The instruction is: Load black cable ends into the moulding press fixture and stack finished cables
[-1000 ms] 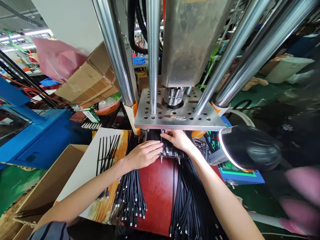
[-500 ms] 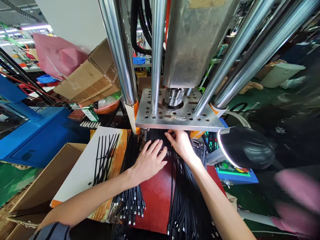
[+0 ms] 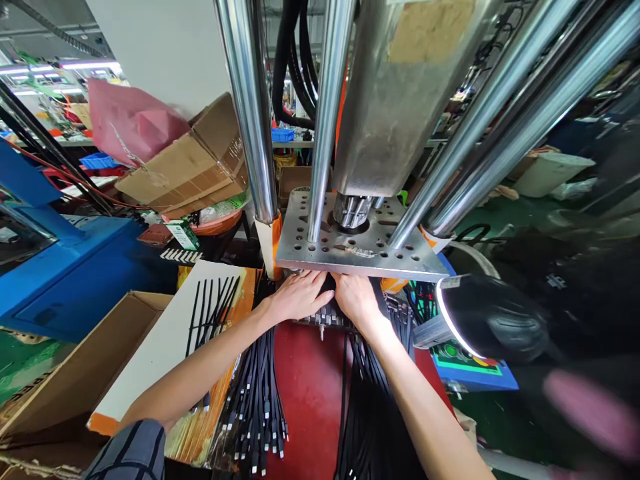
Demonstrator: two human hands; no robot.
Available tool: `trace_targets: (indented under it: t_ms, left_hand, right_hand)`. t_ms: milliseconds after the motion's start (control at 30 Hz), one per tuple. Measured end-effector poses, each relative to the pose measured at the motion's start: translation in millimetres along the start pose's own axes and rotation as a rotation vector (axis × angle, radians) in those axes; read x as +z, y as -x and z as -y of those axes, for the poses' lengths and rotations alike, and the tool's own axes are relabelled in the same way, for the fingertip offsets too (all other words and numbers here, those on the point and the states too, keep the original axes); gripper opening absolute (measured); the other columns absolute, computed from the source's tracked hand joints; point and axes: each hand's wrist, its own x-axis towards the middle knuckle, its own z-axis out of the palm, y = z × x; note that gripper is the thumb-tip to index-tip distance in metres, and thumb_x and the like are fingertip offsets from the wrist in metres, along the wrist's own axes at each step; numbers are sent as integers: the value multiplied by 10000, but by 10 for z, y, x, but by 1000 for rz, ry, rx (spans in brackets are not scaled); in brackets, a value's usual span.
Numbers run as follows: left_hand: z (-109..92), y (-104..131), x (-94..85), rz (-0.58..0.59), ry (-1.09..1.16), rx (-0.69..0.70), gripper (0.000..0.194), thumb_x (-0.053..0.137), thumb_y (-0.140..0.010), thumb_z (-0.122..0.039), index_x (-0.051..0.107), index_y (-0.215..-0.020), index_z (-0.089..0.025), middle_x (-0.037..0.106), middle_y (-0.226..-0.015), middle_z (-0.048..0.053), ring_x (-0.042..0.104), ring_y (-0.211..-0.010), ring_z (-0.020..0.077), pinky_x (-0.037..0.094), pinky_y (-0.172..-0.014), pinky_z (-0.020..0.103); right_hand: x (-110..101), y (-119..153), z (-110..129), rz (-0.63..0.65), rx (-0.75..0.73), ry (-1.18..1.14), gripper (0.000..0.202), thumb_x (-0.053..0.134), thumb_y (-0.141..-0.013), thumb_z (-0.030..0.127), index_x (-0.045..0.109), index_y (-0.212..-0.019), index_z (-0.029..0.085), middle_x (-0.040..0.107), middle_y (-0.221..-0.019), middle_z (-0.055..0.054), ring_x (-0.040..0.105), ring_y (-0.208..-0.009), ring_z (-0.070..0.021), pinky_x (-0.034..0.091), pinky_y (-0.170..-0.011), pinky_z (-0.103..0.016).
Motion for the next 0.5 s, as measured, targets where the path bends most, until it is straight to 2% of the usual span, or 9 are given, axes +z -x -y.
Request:
trace_targets:
  t_ms: [100,200,300,367,433,467,500]
  left_hand:
    - [64,-136,45,-59,38,-37,452,447,-1054,-407,586,-1343,-89,652,-1363,232,647,-1253,346,479,-1085,492]
    - [167,-322,27,-96,73,-46,370,463,-1049,-366,646,-1275,-137,699,-1303,187,688,-1185,308,486,-1083,447]
    - [243,-346,-77,-111,107,-35,334,500,-1030,-353,661,-1276,-196,725,-1270,125,692,-1165,268,480,-1088,401]
    - [212,-114,-161,-130,129,8,383,540,-1005,-389,625,-1332,-208,713,-1289,112,668,-1198,265,486,-1081,399]
    - [100,335,-203,-179,143,49,407,588,-969,-433,627,-1294,-192,694,-1295,122,630,-1242,282,488,-1078,417]
    - [26,610,-195,-228,129,-11,321,593,-963,-432,663,-1167,-194,705,-1239,119,630,-1217,285,490,-1066,424]
    - [-47,895,-164,-270,97,-152,239,571,-979,-414,668,-1011,-198,720,-1126,108,649,-1145,277,506,-1025,419]
  right_hand:
    - [67,-190,-94,-29,-19,-7,495,346,-961,91,648,-1352,87,684,-1324,-184,582,-1278,-324,416,-1125,-469]
    - [75,-371,-142,-55,24,-16,524,300,-950,74,616,-1364,19,661,-1338,-235,544,-1316,-368,384,-1142,-554]
    - [-40,-307,-120,-55,13,-42,522,341,-909,57,614,-1348,-14,588,-1417,-270,494,-1372,-380,356,-1174,-542]
    - [-160,39,-63,-53,-35,-69,515,388,-892,66,625,-1349,48,601,-1403,-227,536,-1336,-337,411,-1150,-460]
    - [-245,643,15,-62,-37,-98,461,377,-948,125,617,-1341,96,677,-1216,-193,654,-1143,-298,523,-1006,-404]
    - [-257,1006,55,-66,-5,-117,401,349,-1004,198,625,-1282,113,704,-1068,-169,702,-992,-283,567,-887,-385]
    - [-246,1377,93,-40,68,-183,334,364,-1047,319,629,-1183,169,711,-968,-124,723,-854,-257,578,-751,-343]
